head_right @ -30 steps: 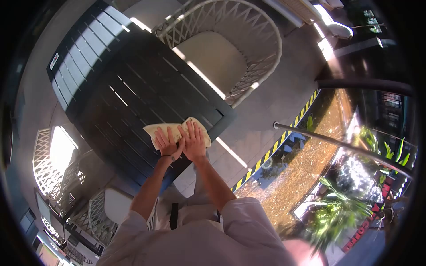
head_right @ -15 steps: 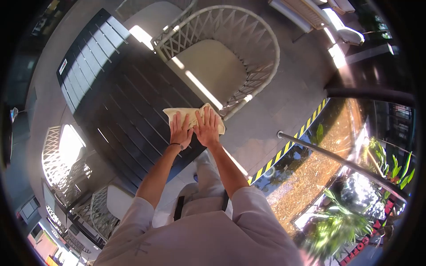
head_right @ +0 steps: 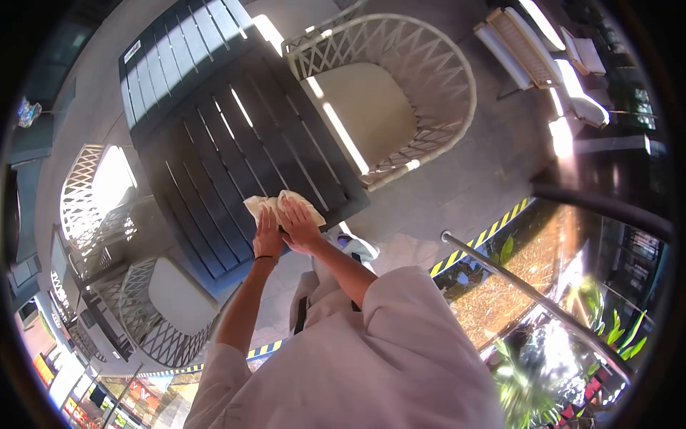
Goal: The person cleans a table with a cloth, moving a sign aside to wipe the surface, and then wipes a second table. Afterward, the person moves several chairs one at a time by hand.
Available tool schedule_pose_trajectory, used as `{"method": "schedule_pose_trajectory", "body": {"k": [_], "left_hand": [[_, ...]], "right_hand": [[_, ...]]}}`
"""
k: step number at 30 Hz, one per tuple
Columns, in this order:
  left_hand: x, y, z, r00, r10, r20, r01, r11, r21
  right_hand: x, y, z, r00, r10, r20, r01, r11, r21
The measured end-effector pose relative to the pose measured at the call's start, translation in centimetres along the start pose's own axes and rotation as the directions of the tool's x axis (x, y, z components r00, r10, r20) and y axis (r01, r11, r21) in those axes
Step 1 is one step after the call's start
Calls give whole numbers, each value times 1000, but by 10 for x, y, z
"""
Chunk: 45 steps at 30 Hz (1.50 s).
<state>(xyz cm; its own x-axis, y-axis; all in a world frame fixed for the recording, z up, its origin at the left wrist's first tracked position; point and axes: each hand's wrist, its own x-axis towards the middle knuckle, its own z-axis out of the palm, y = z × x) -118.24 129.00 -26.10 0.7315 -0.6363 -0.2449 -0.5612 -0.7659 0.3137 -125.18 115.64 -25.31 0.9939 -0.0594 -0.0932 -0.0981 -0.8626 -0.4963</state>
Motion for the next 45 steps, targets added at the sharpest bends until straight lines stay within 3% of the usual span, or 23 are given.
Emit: {"method": "schedule_pose_trajectory", "body": {"k": [4,7,8,11,14,19,21,24,27,31,35,39,40,41,42,43,44,45], "left_hand": [[-37,21,-2,968,-240,79,245,968,-60],[-57,38,1,949,-298,107,303,952,-34],[-62,41,12,961,-272,56,274,961,-24],[-69,51,32,952,-304,26,306,950,-67],[-49,73,42,915,-396,72,402,906,-130],[-24,130,49,922,-320,218,347,933,-99],[-22,152,46,918,-304,256,334,939,-81],[-7,165,49,902,-316,295,346,936,-56],[-4,168,50,880,-341,329,367,930,-17],[1,177,46,873,-372,316,394,919,-6],[1,193,46,869,-423,257,447,894,-39],[8,203,52,820,-513,255,532,847,-6],[10,196,70,869,-438,231,426,899,101],[18,212,48,795,-516,319,528,847,56],[26,216,56,783,-547,296,506,837,206],[31,218,59,756,-591,280,556,806,202],[37,224,54,756,-586,293,537,810,236],[38,222,62,783,-583,217,563,812,151]], "right_hand": [[-13,4,5,981,-185,57,186,982,-13],[-29,17,4,964,-266,-23,266,964,3],[-37,22,4,965,-256,-50,260,961,97],[-51,43,3,951,-305,-45,306,952,19],[-59,67,-8,970,-243,-11,243,970,25],[-69,125,-35,973,-94,211,102,994,-30],[-75,139,-46,974,-78,214,93,994,-60],[-75,147,-70,927,-20,375,36,999,-34],[-73,145,-80,921,-30,388,55,997,-53],[-78,154,-52,955,-30,294,42,999,-34],[-77,165,-41,966,-114,233,126,991,-38],[-70,171,-94,939,-290,188,289,957,31],[-65,187,-69,924,-381,20,376,919,121],[-61,189,-78,915,-399,63,392,915,97],[-57,193,-81,903,-423,74,406,897,175],[-52,197,-81,873,-479,97,455,869,194],[-48,196,-94,848,-510,144,477,853,211],[-46,196,-92,828,-543,139,517,836,182]]}}
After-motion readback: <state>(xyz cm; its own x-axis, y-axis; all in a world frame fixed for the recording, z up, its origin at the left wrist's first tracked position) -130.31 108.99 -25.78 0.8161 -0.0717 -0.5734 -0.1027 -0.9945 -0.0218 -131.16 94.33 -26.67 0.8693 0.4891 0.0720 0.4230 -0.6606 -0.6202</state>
